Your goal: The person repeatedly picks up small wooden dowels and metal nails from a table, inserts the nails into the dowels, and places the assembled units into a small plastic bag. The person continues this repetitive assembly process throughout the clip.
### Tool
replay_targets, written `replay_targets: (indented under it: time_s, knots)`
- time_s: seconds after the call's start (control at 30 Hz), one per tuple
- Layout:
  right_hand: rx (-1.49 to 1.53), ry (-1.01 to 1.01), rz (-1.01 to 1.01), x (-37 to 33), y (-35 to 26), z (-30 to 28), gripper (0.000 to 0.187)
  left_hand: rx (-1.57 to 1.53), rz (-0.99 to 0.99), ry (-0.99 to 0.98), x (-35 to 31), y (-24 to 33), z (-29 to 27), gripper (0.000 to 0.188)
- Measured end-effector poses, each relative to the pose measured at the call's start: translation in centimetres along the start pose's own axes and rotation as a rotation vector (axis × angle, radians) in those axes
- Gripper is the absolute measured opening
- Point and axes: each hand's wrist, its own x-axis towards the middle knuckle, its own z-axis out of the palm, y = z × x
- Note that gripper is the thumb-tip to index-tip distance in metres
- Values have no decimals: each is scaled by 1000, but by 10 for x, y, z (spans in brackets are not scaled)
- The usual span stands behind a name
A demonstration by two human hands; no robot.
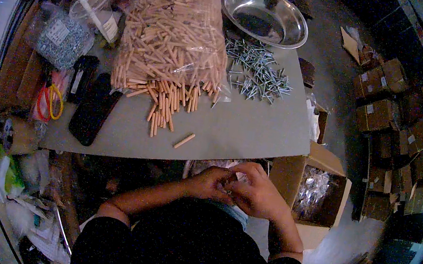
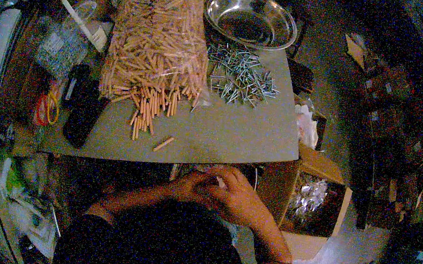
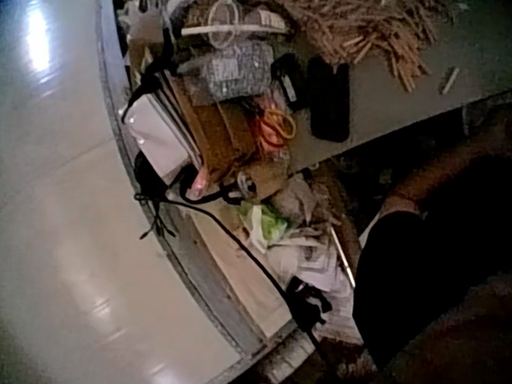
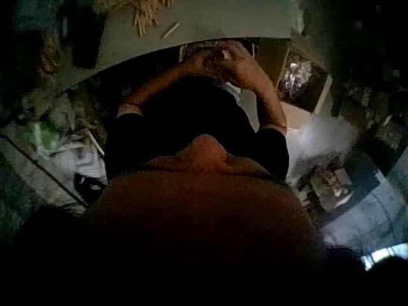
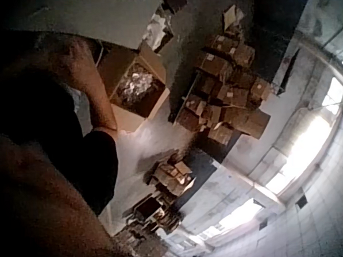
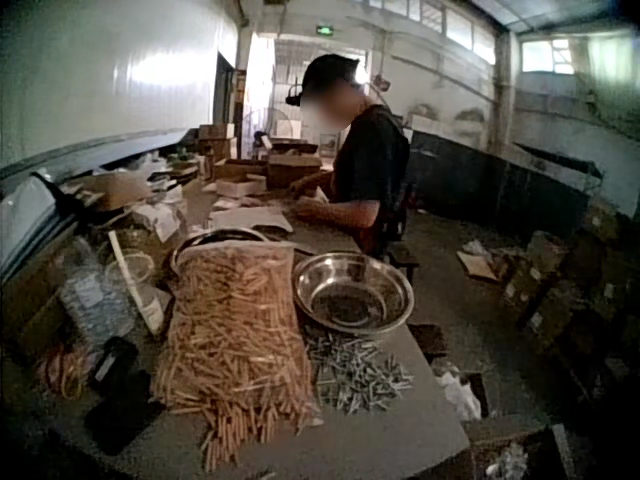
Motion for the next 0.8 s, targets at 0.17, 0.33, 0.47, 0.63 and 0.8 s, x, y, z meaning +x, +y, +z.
replay_targets:
  time_s: [0.17,0.33,0.47,0.63,0.8]
  knots:
    - [-2,-69,33,-2,-2,-4,34,28,-28,-113,4,12,-3,45]
    - [-61,-11,-14,-5,4,3,36,-313,-110,-115,3,1,-1,67]
    - [67,90,-5,-6,1,4,30,-327,-64,-156,2,10,-2,52]
    - [-24,-42,-32,-7,-1,1,25,-121,70,-162,3,7,-2,56]
    - [227,181,199,-16,-2,7,23,89,189,121,4,34,3,44]
